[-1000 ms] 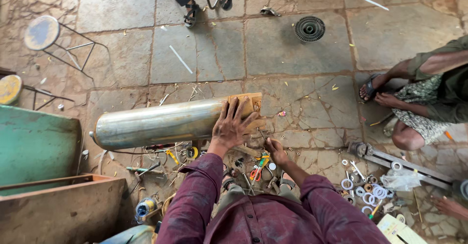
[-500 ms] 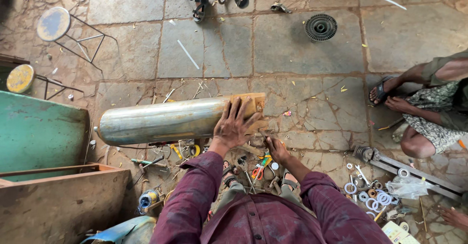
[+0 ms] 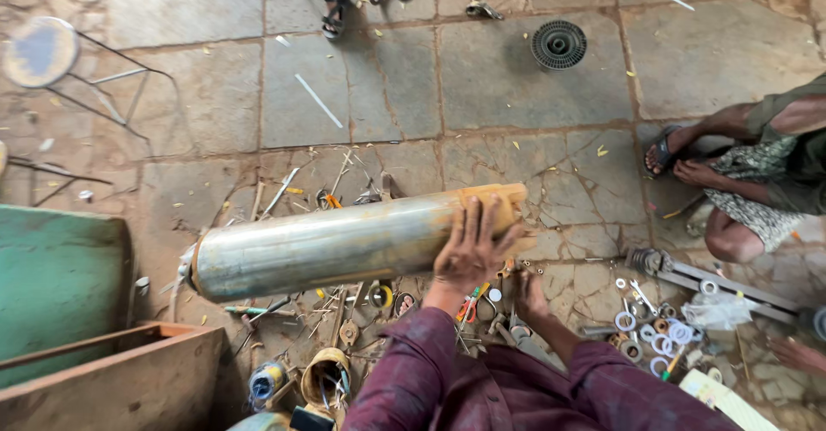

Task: The person uses a screwdriver and a hammer to loosen and remove parts from the end of a long metal cylindrical housing on a workshop floor.

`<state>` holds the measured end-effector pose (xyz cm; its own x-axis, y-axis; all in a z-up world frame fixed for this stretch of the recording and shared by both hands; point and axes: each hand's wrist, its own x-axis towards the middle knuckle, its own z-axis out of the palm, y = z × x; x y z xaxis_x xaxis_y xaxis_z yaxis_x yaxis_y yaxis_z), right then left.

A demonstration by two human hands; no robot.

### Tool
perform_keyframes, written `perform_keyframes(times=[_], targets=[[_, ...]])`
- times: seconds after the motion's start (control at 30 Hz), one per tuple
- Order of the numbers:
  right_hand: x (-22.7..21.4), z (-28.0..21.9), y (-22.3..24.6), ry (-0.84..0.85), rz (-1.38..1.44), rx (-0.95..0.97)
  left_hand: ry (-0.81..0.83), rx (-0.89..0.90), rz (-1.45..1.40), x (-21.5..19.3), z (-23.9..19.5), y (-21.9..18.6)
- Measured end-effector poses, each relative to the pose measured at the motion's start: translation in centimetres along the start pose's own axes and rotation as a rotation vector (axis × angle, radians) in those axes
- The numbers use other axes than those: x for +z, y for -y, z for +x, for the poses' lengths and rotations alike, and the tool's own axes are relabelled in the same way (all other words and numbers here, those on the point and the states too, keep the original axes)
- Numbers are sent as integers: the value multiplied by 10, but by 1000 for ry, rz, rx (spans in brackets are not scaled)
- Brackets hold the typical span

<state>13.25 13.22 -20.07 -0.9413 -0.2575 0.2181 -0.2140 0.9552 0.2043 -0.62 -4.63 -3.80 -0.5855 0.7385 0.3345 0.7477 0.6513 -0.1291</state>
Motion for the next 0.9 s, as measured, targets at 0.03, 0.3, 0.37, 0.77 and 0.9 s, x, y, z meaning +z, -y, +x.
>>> perform_keyframes(times=[0.03,0.3,0.37,0.77,0.9], targets=[[-8,-1,-2,105,162,99,-7,12,-1,4,1,2],[-180,6,-53,1057,1140,1494,122,-79,-178,-37,22,14],[-198,52,-75,1094,1270,1585,95,-133,-253,-50,44,43],[-101,-41,-80,643,1611,1433,432,-144,-569,-74,60,56],[-21,-64,-37,475,1238,885,521,-172,-504,-75,67,59]])
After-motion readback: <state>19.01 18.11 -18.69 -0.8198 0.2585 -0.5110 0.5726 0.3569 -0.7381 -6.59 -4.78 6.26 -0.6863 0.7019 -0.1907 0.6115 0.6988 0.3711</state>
